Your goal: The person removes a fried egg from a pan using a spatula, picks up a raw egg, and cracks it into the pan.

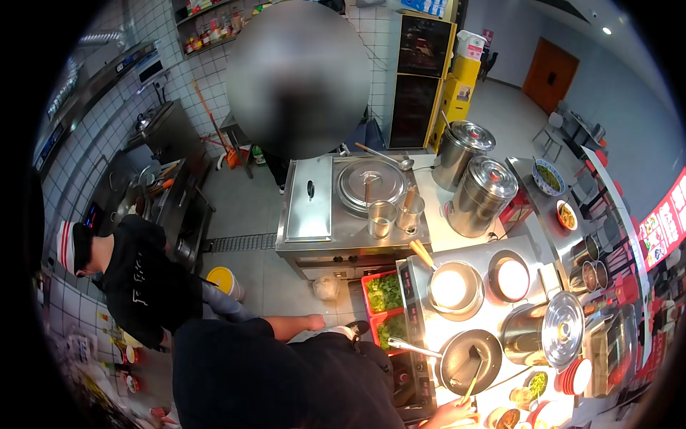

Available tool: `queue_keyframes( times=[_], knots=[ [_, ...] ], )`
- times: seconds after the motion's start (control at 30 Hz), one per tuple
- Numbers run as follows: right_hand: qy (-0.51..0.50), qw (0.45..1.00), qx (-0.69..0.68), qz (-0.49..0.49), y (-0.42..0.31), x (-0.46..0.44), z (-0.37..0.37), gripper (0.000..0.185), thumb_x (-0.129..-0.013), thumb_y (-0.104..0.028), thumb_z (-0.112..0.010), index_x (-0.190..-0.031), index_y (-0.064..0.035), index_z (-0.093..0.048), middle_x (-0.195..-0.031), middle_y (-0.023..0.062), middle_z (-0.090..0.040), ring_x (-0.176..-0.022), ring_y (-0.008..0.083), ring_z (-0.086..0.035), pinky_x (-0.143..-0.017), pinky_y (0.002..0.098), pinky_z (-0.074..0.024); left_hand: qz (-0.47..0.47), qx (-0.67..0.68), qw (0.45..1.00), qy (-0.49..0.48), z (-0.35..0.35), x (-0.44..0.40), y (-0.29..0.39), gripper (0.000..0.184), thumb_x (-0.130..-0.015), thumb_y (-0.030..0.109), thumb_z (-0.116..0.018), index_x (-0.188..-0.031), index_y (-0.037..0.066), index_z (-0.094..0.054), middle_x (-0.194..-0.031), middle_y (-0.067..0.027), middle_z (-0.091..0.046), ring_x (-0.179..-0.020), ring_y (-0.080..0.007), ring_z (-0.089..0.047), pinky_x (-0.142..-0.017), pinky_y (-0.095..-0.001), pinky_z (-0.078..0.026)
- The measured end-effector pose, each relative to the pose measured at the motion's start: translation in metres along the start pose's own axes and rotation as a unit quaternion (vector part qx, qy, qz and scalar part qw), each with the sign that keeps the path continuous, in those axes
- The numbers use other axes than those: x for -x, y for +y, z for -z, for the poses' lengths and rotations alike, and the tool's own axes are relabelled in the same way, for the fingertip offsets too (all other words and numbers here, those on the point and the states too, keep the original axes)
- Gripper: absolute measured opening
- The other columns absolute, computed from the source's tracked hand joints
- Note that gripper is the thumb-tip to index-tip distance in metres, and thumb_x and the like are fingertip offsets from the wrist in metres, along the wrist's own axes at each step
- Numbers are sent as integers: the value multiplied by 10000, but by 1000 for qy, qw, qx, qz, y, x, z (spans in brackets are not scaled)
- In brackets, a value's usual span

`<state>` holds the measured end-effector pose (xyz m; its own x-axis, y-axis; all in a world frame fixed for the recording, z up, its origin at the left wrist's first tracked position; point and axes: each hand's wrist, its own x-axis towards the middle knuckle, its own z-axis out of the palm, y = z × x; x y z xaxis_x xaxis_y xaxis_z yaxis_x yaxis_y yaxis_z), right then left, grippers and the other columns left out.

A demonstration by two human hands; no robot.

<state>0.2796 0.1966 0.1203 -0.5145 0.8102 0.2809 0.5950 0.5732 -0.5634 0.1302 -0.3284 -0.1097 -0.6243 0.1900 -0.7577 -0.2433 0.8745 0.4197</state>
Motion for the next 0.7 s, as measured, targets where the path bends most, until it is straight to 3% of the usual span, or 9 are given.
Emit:
queue_keyframes(
  times=[0.2,0.23,0.27,0.33,0.37,0.4,0.5,0.6,0.7],
  knots=[
    [-51,995,-83,-37,61,-3,-35,305,-935,-104,-567,-1145,112,-615,-979,264,-641,-866,371,-612,-811,426,-492,-7,-79,996,-35,-2,2,-3,301,-871,215,-532,-884,-20,-720,-765,-192,-693,-607,-310,-686,-598,-430,-568],
    [-56,989,-129,-44,109,-1,-59,305,-931,-99,-561,-1140,116,-613,-950,255,-638,-844,349,-606,-801,417,-490,-114,-217,968,-55,-9,-13,-17,267,-867,188,-536,-889,-1,-724,-765,-181,-694,-607,-301,-687,-592,-428,-568],
    [-36,951,-285,-112,151,2,-88,294,-925,-84,-544,-1124,121,-614,-900,232,-624,-821,304,-592,-762,409,-483,-228,-345,907,-77,-10,-30,-33,238,-864,160,-540,-894,18,-729,-766,-170,-694,-607,-291,-688,-586,-427,-569],
    [-20,995,-92,-43,132,15,-79,278,-914,-81,-548,-1116,86,-640,-844,195,-639,-781,288,-601,-739,402,-487,-413,-427,804,-26,-14,-60,-64,203,-836,118,-562,-901,33,-734,-794,-166,-704,-622,-275,-688,-606,-409,-573],
    [-14,999,-34,-34,115,20,-69,274,-906,-88,-557,-1108,69,-654,-825,190,-651,-773,291,-617,-736,406,-494,-250,-249,935,-41,-12,-47,-44,192,-833,122,-572,-890,29,-731,-815,-178,-705,-667,-282,-693,-646,-414,-568],
    [-18,998,-18,-62,78,24,-53,272,-892,-107,-576,-1094,48,-671,-823,215,-668,-773,318,-638,-744,422,-501,-51,-64,995,-49,-2,-23,-24,182,-830,126,-582,-879,26,-727,-835,-189,-707,-711,-290,-698,-687,-420,-563],
    [-24,985,-70,-156,72,34,-61,260,-871,-114,-595,-1088,3,-678,-977,249,-668,-924,395,-647,-853,444,-499,-148,-69,987,10,16,1,3,192,-842,155,-582,-851,16,-714,-862,-216,-703,-810,-328,-695,-764,-434,-538],
    [-25,973,-103,-204,56,37,-58,247,-867,-126,-602,-1058,8,-681,-965,257,-661,-915,402,-648,-832,453,-502,-85,144,981,-98,-25,-78,-69,234,-869,193,-558,-835,17,-708,-898,-225,-702,-880,-374,-685,-794,-451,-517],
    [-38,971,-88,-218,64,47,-63,239,-869,-130,-606,-1046,12,-683,-973,256,-664,-913,395,-651,-830,450,-502,-180,-90,977,74,-19,-88,-60,256,-891,213,-542,-820,26,-700,-824,-212,-699,-769,-365,-676,-745,-447,-526]
  ],
)
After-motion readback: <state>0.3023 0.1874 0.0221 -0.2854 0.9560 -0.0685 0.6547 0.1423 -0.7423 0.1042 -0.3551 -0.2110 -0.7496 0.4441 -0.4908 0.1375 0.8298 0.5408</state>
